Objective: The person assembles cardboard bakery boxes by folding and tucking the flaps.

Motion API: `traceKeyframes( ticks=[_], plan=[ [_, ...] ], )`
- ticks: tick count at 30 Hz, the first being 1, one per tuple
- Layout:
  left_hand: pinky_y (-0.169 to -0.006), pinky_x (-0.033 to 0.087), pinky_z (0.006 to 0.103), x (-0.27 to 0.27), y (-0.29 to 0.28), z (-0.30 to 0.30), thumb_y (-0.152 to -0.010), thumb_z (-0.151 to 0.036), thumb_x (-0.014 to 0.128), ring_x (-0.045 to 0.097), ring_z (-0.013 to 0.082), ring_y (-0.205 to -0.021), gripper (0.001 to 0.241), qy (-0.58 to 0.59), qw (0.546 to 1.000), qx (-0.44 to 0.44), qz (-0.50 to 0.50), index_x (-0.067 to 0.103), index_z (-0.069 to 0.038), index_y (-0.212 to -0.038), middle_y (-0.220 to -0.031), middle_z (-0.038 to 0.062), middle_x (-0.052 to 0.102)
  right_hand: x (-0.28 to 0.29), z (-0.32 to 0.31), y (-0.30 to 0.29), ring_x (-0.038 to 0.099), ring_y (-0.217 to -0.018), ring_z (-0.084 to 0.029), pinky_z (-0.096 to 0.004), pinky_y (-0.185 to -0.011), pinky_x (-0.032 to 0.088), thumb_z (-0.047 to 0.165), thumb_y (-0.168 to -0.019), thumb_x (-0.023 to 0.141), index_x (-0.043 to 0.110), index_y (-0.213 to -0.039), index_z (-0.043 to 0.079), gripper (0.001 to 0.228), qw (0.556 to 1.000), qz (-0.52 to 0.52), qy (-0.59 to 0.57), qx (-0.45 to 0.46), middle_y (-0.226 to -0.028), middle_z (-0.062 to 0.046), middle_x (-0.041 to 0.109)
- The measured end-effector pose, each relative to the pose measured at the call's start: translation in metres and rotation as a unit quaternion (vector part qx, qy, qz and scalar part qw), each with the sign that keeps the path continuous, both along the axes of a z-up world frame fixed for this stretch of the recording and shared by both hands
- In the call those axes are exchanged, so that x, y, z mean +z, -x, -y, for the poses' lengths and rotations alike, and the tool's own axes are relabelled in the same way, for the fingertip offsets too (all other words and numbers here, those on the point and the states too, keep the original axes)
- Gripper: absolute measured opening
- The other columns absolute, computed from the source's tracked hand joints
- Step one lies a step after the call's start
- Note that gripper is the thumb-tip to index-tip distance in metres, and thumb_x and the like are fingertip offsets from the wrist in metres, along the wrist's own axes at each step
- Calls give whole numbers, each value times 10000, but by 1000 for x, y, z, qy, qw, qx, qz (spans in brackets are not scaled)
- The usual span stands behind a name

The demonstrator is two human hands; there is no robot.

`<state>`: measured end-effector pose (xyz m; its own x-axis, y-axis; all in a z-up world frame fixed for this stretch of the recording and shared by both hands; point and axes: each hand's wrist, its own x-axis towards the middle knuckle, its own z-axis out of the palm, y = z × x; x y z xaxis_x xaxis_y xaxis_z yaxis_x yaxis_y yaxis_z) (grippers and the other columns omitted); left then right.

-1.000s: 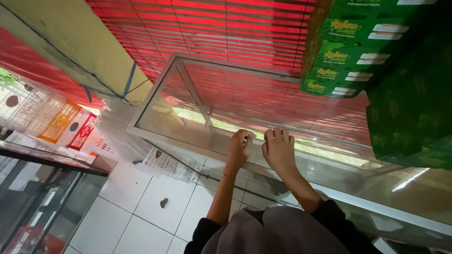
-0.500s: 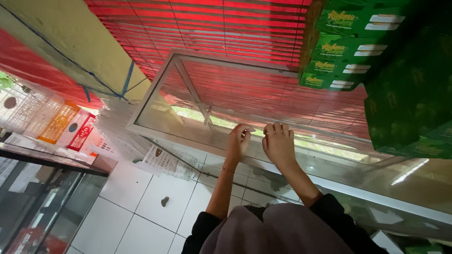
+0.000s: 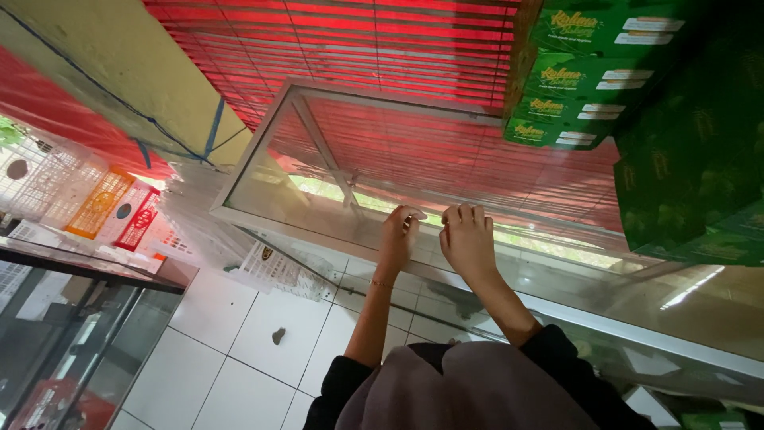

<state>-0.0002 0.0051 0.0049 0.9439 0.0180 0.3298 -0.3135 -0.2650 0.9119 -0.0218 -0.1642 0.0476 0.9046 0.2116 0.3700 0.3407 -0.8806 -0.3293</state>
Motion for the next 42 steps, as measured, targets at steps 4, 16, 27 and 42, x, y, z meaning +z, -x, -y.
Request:
traceKeyframes(
  ticks=[4, 16, 27, 42],
  plan=[
    [-659, 522, 295, -2, -1, 0, -982, -21, 570, 646, 156, -751, 131, 6, 1000, 6, 10, 698, -42, -1003, -976, 73, 706, -1, 0, -1, 499, -1090, -318, -474, -902, 393, 143, -852, 703, 624, -1053, 100, 220, 1000, -7, 5, 0, -1073, -90, 580],
    [-645, 524, 292, 0, -1, -1, -980, -26, 577, 645, 158, -754, 125, -27, 999, 29, 18, 700, -47, -987, -947, 63, 695, -2, 1, -1, 498, -1081, -321, -481, -890, 398, 148, -835, 712, 614, -1042, 98, 235, 1000, 2, -8, 10, -1072, -101, 571],
    [-618, 511, 299, 7, 2, -2, -986, -45, 593, 630, 154, -711, 108, -32, 999, 34, 1, 701, -35, -986, -918, 68, 690, -8, 2, -2, 488, -1062, -302, -470, -880, 384, 148, -868, 707, 608, -1045, 112, 206, 1000, -10, -5, 15, -1060, -92, 563],
    [-677, 525, 297, 4, 0, -3, -985, -26, 576, 636, 164, -778, 132, -44, 998, 36, 2, 708, -27, -996, -951, 72, 683, 5, 1, 1, 489, -1033, -312, -483, -873, 378, 154, -870, 677, 602, -1045, 86, 202, 999, -25, -9, 23, -1037, -109, 562]
  ],
)
